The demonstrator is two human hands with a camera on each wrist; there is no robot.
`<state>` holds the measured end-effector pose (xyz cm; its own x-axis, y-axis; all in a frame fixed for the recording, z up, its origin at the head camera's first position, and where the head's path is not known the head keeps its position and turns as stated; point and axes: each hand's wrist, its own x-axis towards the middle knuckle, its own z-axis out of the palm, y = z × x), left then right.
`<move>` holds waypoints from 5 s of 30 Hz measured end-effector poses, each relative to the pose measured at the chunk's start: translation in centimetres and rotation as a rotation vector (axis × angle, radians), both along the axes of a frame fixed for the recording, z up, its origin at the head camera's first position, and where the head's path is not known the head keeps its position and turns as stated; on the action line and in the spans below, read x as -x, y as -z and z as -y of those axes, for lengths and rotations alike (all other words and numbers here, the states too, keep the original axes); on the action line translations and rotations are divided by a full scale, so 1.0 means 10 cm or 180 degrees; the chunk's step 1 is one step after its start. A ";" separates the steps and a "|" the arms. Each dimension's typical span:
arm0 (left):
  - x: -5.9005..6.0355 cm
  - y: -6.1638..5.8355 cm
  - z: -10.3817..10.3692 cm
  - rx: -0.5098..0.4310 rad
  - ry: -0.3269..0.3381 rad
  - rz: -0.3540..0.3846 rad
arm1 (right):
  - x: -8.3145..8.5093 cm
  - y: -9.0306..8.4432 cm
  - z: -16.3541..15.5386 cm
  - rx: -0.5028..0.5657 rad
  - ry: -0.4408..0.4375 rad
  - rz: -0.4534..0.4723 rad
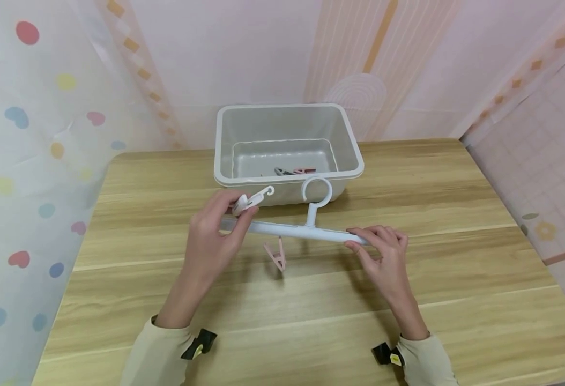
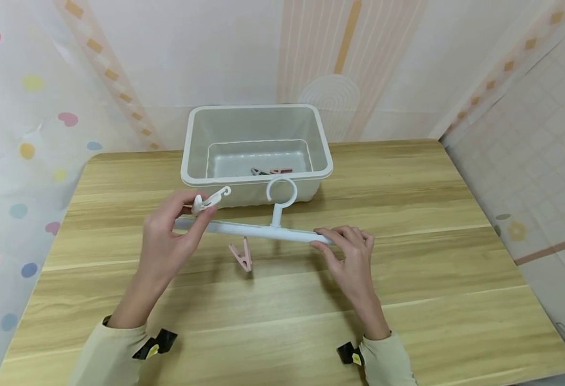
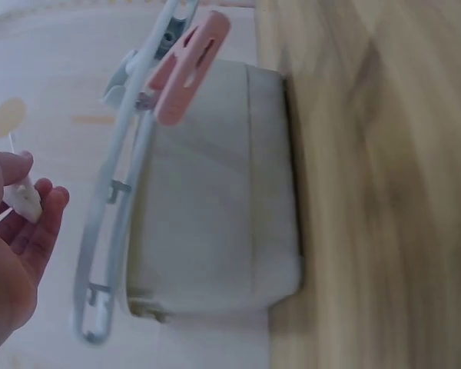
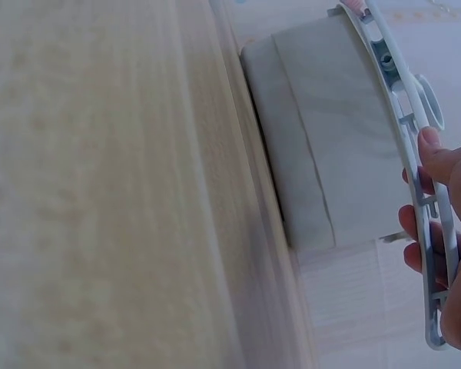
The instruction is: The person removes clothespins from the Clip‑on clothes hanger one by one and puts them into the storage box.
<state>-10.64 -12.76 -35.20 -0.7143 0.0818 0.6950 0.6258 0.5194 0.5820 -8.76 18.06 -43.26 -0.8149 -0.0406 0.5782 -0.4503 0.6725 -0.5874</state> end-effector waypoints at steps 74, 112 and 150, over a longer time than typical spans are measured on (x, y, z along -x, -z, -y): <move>1.06 -0.49 -0.40 0.1012 -0.0365 0.1560 | -0.08 0.00 0.04 0.0020 0.0002 0.0054; 1.34 -0.53 -0.40 0.1091 -0.0553 0.2123 | -0.08 0.00 0.05 -0.0013 0.0014 0.0049; 1.04 -0.55 -0.38 0.0886 -0.0259 0.1636 | -0.07 -0.01 0.01 -0.0031 0.0038 0.0064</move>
<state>-21.01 -8.99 -29.67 -0.9655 0.1423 0.2182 0.2512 0.7306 0.6349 -8.04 17.95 -43.17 -0.8267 -0.0362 0.5614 -0.4303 0.6836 -0.5896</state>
